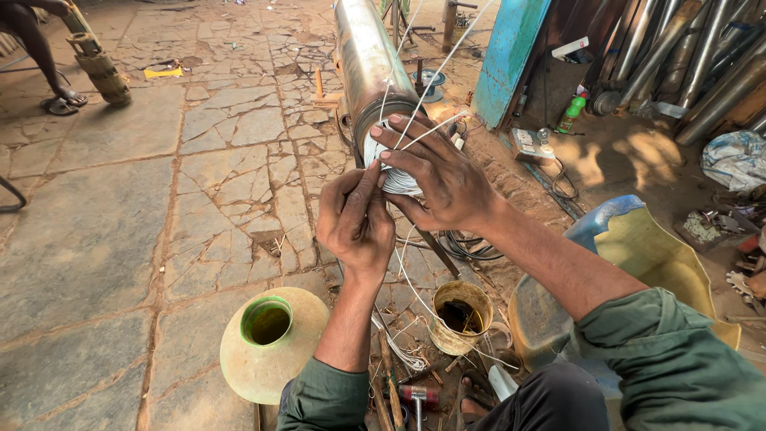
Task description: The person winds white wire around a metal cylinder mounted on a stand. They use a hammer to tap the wire into place and then continue winding and adjusting the wire by hand.
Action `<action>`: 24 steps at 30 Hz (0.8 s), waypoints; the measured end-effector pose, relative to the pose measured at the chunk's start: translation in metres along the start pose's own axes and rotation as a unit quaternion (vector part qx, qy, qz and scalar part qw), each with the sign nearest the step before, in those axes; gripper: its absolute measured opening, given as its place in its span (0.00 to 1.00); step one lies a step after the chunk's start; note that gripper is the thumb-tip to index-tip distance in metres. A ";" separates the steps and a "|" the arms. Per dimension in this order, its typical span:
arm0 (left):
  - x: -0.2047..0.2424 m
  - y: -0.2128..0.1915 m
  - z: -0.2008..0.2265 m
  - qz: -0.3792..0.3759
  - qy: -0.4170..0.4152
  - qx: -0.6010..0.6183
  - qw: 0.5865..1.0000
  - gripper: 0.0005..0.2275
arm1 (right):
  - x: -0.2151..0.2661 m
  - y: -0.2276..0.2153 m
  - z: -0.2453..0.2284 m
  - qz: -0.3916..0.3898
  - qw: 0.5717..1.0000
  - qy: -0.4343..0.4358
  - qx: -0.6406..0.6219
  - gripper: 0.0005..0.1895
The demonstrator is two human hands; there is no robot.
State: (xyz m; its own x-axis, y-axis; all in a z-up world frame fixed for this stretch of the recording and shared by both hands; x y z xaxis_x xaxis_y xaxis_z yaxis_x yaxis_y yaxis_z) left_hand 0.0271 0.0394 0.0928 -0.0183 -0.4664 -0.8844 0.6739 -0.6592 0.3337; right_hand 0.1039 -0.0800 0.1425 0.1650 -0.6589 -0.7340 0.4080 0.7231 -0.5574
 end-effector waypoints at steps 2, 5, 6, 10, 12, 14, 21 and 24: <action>-0.001 0.001 -0.003 0.005 -0.025 0.027 0.999 0.11 | -0.005 -0.007 -0.002 0.010 0.999 0.001 -0.040 0.40; 0.000 0.003 -0.002 0.006 -0.033 0.034 0.999 0.11 | -0.007 -0.021 -0.001 0.085 0.975 0.105 -0.178 0.34; 0.000 0.004 -0.002 0.005 -0.030 0.031 0.999 0.11 | -0.008 -0.023 0.000 0.093 0.959 0.135 -0.230 0.33; 0.001 0.004 0.000 0.005 -0.033 0.034 0.999 0.11 | -0.005 -0.019 0.011 0.090 0.884 0.268 -0.374 0.31; 0.000 0.005 -0.001 0.005 -0.043 0.038 0.998 0.11 | -0.006 -0.018 0.016 0.069 0.903 0.261 -0.333 0.25; 0.000 0.005 -0.002 0.007 -0.055 0.049 0.997 0.11 | -0.009 -0.018 0.012 0.041 0.962 0.174 -0.208 0.13; -0.002 0.005 0.000 -0.003 -0.071 0.047 0.996 0.09 | 0.004 -0.008 0.021 0.095 0.876 0.284 -0.378 0.13; -0.003 0.003 -0.001 -0.008 -0.087 0.059 0.994 0.08 | 0.010 -0.025 0.015 0.118 0.940 0.217 -0.235 0.22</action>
State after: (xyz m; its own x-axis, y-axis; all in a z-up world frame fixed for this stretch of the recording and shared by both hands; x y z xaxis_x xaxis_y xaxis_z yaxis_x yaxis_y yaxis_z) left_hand 0.0302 0.0393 0.0966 -0.1628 -0.5441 -0.8231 0.5821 -0.7266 0.3651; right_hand 0.1090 -0.1081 0.1550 -0.2224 -0.3957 -0.8910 -0.0522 0.9174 -0.3944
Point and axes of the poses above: each hand's wrist, its own x-axis away from the middle knuckle, its own y-axis out of the palm, z = x × y, the point moved 5 cm from there along -x, towards the middle knuckle, and after that the axes turned 10 degrees about x, right-handed, at the moved point
